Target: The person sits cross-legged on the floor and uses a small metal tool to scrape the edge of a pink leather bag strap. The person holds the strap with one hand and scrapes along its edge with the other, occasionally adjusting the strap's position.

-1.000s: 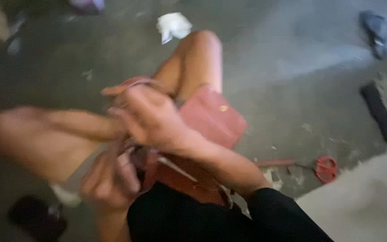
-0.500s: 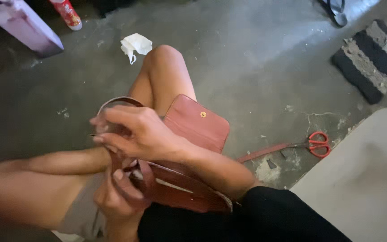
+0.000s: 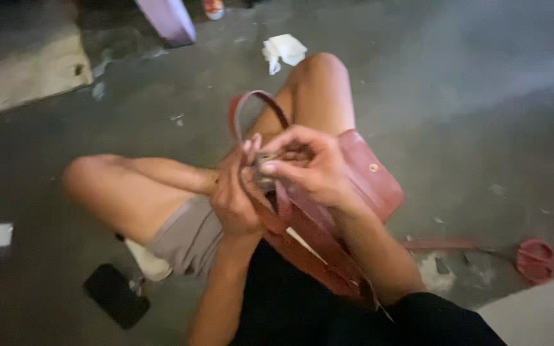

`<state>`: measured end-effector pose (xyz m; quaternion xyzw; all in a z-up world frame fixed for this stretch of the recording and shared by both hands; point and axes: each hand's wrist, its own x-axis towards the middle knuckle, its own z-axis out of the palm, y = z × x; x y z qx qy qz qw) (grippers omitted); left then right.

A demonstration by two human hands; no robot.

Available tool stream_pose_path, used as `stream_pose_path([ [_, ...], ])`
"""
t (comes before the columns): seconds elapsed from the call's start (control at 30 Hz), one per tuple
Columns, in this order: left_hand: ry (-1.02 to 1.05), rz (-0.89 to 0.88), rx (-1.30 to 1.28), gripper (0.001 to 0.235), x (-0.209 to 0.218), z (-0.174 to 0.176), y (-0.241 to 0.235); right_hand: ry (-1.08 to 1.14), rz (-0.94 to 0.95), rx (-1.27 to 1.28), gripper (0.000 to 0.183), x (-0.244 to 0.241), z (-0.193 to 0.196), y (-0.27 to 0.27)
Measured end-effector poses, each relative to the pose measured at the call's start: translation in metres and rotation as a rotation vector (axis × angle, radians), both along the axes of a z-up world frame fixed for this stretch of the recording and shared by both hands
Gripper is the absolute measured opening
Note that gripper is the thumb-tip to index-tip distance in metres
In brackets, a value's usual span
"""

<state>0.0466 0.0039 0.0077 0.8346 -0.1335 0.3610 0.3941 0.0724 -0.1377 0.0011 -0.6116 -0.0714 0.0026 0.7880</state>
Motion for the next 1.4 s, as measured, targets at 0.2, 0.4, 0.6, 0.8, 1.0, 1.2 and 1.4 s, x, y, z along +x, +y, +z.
stream_pose_path([
  [0.2, -0.049, -0.052, -0.057, 0.041, -0.009, 0.034, -0.001, -0.065, 0.052, 0.075, 0.031, -0.018, 0.015, -0.01],
  [0.4, -0.079, -0.153, 0.136, 0.072, -0.013, 0.009, 0.017, -0.139, 0.053, -0.083, 0.029, -0.037, 0.02, 0.006],
  [0.6, 0.043, -0.32, 0.023, 0.042, -0.029, 0.019, 0.015, -0.126, -0.238, -0.369, 0.026, -0.027, 0.027, 0.008],
  [0.8, 0.058, -0.433, 0.032, 0.043, -0.027, 0.01, 0.02, -0.081, -0.179, 0.037, 0.031, -0.026, 0.044, 0.015],
  [1.0, 0.108, -0.439, -0.078, 0.056, -0.028, -0.027, 0.023, -0.109, -0.149, 0.003, 0.028, -0.023, 0.033, 0.011],
  [1.2, 0.07, -0.437, -0.03, 0.056, -0.037, -0.003, 0.029, -0.128, -0.105, -0.032, 0.026, -0.024, 0.034, 0.01],
  [1.4, 0.288, -0.643, -0.161, 0.085, -0.034, -0.017, 0.024, -0.204, -0.108, -0.013, 0.024, -0.025, 0.027, 0.004],
])
